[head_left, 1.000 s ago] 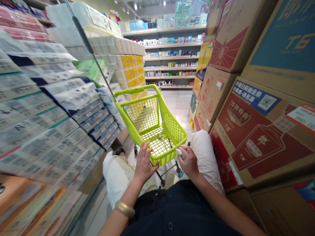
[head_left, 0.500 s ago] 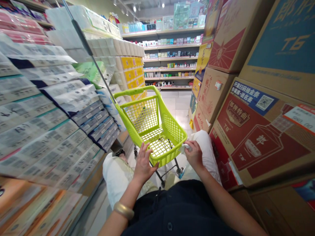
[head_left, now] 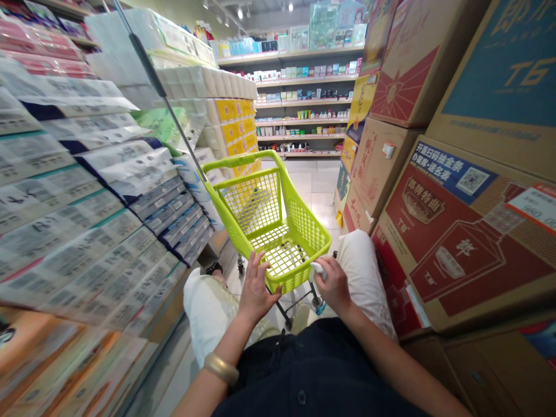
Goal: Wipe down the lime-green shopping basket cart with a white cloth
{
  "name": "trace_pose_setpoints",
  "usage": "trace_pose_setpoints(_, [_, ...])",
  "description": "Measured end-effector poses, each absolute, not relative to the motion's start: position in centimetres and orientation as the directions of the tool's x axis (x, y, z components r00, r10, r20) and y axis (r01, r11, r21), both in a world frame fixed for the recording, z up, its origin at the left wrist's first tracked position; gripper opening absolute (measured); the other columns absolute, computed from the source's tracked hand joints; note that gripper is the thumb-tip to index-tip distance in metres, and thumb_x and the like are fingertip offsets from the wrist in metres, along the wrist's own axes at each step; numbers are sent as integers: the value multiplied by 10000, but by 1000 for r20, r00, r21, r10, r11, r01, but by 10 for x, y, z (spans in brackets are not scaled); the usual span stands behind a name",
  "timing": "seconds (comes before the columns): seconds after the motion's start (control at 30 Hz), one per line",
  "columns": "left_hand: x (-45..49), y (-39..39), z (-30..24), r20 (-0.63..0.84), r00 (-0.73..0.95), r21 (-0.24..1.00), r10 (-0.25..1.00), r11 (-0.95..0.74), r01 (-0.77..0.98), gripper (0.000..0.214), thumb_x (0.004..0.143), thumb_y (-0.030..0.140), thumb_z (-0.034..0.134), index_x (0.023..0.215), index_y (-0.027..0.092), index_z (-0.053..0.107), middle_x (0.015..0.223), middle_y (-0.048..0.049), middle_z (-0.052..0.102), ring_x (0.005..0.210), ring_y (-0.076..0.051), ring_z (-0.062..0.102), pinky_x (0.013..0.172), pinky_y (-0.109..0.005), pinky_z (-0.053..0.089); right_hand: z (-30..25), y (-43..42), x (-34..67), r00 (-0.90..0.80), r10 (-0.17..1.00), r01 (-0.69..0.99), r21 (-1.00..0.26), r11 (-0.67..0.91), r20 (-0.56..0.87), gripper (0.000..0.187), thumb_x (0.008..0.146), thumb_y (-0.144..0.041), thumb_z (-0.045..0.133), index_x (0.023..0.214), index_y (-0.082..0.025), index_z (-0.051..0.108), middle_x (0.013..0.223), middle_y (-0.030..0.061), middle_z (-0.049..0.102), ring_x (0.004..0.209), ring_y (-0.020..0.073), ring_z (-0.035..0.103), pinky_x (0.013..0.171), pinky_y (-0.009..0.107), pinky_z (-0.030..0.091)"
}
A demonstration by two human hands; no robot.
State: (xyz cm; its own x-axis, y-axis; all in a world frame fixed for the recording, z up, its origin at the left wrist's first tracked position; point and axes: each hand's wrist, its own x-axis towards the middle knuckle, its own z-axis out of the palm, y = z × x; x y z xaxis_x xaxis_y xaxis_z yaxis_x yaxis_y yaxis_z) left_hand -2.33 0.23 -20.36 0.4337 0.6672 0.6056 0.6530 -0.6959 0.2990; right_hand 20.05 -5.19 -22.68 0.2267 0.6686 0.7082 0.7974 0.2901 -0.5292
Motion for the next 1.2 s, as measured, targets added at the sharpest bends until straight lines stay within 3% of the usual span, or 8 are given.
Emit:
trace_pose_setpoints(0.13, [-23,2,-203,611,429,300,666,-695,653,488,725,240,705,1138,213,445,1440,-164,423,1465,-357,238,1128,-553,374,-223,-59,161,-30,709,732,-467,496,705,306,793,-107,536,1051,-208,666,918,61,645,844,196,616,767,309,525])
trace_pose_setpoints(0.23, [-24,2,-201,610,439,289,660,-701,652,476,746,266,700,1146,216,447,1440,-165,424,1458,-361,254,1123,-559,378,-217,-59,154,-127,709,728,-421,541,694,251,788,-124,560,990,-214,678,874,52,642,799,199,603,727,313,511])
trace_pose_setpoints(0.3, [-25,1,-200,604,449,285,658,-705,650,461,752,270,699,1138,221,454,1438,-159,429,1453,-361,268,1117,-560,386,-212,-58,163,-36,702,709,-477,519,711,227,766,-116,554,931,-211,677,841,43,630,778,197,594,708,309,506])
trace_pose_setpoints(0.43, [-26,0,-200,604,442,292,663,-700,651,455,745,254,698,1132,226,459,1437,-154,436,1454,-360,267,1113,-566,390,-200,-57,203,393,595,664,-664,343,701,227,771,-124,491,908,-204,653,823,37,579,788,204,575,732,328,519])
trace_pose_setpoints(0.53, [-25,-1,-201,608,433,298,666,-697,653,464,744,244,695,1138,214,452,1440,-164,427,1460,-363,249,1119,-564,383,-197,-52,222,457,510,740,-630,236,729,296,789,-139,477,1010,-189,667,981,89,578,956,251,571,881,417,507])
trace_pose_setpoints(0.7, [-22,-1,-205,610,438,295,660,-702,648,475,742,242,693,1140,203,437,1438,-169,414,1458,-367,244,1124,-558,381,-205,-45,189,52,670,825,-410,390,740,490,749,-55,454,1196,-182,612,1209,113,604,1240,268,497,1109,500,355])
trace_pose_setpoints(0.9, [-24,-2,-205,615,446,294,651,-714,636,524,729,235,696,1183,213,434,1444,-165,419,1459,-363,248,1118,-565,385,-206,-51,141,-256,715,765,-315,561,651,520,774,-97,506,1276,-223,559,1129,74,659,1108,222,570,1122,446,342])
trace_pose_setpoints(1.2, [-28,-3,-201,610,451,292,652,-714,637,448,753,306,704,1132,226,477,1418,-151,460,1447,-356,283,1115,-559,393,-215,-34,236,45,671,883,-344,320,740,427,802,-68,437,1165,-191,625,1147,91,671,1204,237,554,1121,500,326])
